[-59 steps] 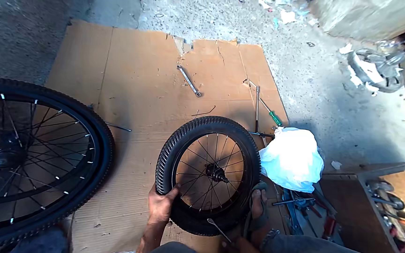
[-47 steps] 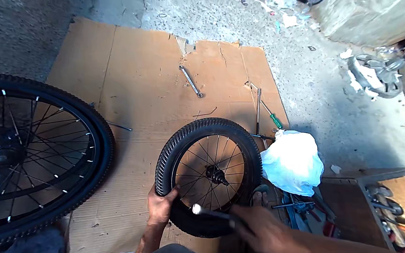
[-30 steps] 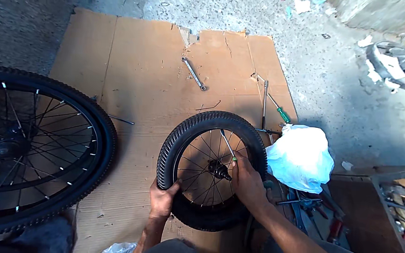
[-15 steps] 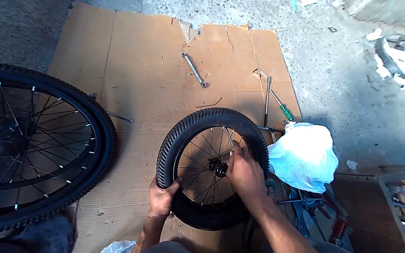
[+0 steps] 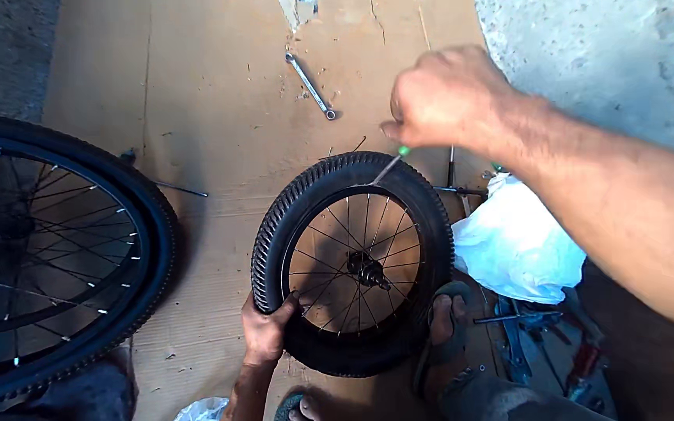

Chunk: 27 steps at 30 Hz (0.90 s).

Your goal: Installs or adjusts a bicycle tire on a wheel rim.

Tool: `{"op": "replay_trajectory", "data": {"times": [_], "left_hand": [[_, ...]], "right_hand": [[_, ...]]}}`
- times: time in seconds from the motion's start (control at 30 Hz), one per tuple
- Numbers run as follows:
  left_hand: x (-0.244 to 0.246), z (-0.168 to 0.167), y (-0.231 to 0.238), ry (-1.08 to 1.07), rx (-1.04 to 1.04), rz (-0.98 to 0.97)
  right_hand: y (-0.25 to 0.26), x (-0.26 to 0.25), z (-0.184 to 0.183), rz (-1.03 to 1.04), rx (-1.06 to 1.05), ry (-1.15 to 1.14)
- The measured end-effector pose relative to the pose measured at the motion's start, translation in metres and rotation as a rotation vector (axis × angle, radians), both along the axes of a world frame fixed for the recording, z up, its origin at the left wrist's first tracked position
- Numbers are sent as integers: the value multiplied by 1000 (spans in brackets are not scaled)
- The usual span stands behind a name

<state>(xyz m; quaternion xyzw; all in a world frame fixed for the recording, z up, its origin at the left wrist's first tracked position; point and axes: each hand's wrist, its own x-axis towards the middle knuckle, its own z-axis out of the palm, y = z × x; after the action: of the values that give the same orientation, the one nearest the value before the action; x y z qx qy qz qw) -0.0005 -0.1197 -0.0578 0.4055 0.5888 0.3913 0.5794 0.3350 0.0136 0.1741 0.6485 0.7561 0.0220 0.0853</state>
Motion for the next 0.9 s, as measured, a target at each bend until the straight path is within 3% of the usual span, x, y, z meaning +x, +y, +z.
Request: {"op": "replay_trajectory", "data": {"times": [0.2, 0.57, 0.7, 0.9], "left_hand": [[1, 3, 0, -1, 21, 3], [16, 24, 5, 156, 49, 5], [19, 27, 3, 199, 6, 47], [17, 24, 0, 147, -34, 64]], "right_hand": [[82, 20, -37, -151, 36, 146], [121, 40, -97, -518, 17, 295], [117, 40, -89, -389, 0, 256], [80, 31, -67, 313, -32, -117]]}}
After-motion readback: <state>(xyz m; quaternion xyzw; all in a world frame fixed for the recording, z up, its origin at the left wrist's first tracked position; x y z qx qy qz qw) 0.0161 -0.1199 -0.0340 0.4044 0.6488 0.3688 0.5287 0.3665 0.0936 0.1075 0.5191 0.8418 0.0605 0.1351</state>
